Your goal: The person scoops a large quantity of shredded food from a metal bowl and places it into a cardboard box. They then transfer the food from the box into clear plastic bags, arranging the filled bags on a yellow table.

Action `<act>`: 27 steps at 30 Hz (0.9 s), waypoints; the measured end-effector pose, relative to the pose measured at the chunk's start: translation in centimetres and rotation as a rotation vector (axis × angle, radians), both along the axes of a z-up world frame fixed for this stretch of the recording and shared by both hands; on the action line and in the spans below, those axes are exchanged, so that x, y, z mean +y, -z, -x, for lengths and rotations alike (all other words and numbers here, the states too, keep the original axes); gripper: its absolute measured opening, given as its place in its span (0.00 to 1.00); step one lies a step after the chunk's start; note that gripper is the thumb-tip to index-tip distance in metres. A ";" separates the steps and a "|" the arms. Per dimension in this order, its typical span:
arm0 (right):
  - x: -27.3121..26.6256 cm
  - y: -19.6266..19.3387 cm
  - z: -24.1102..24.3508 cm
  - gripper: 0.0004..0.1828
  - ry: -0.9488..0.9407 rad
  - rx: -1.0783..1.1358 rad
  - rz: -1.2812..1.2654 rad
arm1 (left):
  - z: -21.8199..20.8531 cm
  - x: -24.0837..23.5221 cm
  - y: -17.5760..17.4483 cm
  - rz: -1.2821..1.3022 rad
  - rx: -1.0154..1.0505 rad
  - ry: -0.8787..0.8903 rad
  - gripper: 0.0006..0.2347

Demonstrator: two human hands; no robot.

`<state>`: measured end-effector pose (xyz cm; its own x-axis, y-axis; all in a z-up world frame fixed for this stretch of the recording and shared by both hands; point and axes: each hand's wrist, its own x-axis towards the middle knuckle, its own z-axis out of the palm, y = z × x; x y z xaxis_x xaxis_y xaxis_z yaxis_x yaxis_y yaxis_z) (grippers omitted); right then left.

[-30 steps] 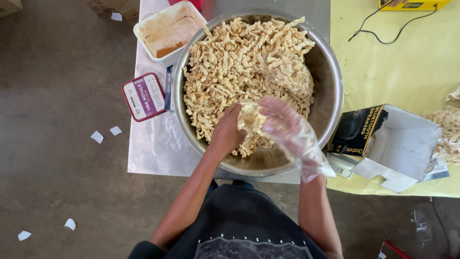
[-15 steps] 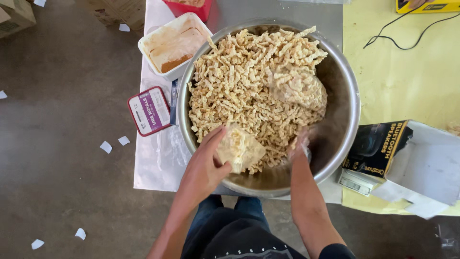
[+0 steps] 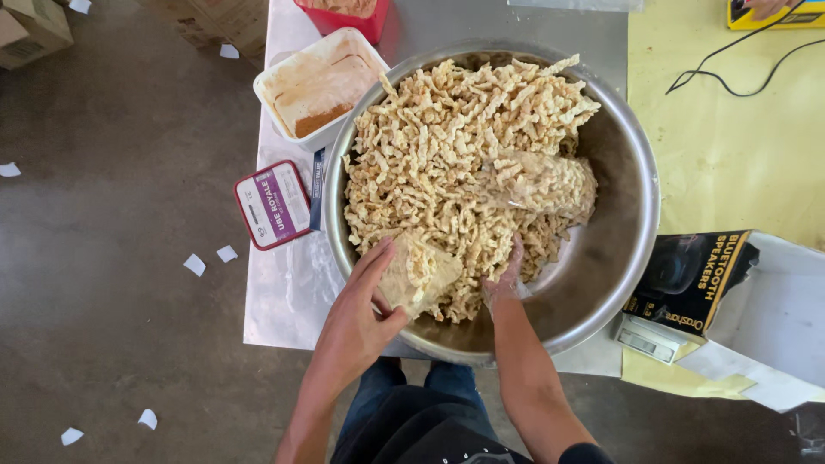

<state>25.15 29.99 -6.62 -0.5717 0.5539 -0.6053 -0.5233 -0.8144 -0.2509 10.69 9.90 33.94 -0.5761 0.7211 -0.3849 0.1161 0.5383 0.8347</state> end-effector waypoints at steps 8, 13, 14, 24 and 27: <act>0.9 -12.2 -0.9 0.36 0.009 0.034 -0.098 | -2.0 2.7 0.5 0.188 -0.109 0.032 0.40; 1.1 -23.2 -1.8 0.37 0.018 0.128 -0.254 | -3.5 4.2 3.2 -0.064 0.280 0.103 0.39; 0.9 -24.9 -2.0 0.38 0.015 0.154 -0.291 | -4.0 4.5 3.7 -0.115 0.398 0.127 0.40; -1.4 -30.3 -1.0 0.39 -0.035 -0.041 -0.752 | -5.2 7.0 3.3 0.057 0.221 0.096 0.43; -2.3 -33.1 -0.7 0.40 -0.123 -0.182 -0.895 | -5.2 6.8 3.3 0.074 0.222 0.081 0.45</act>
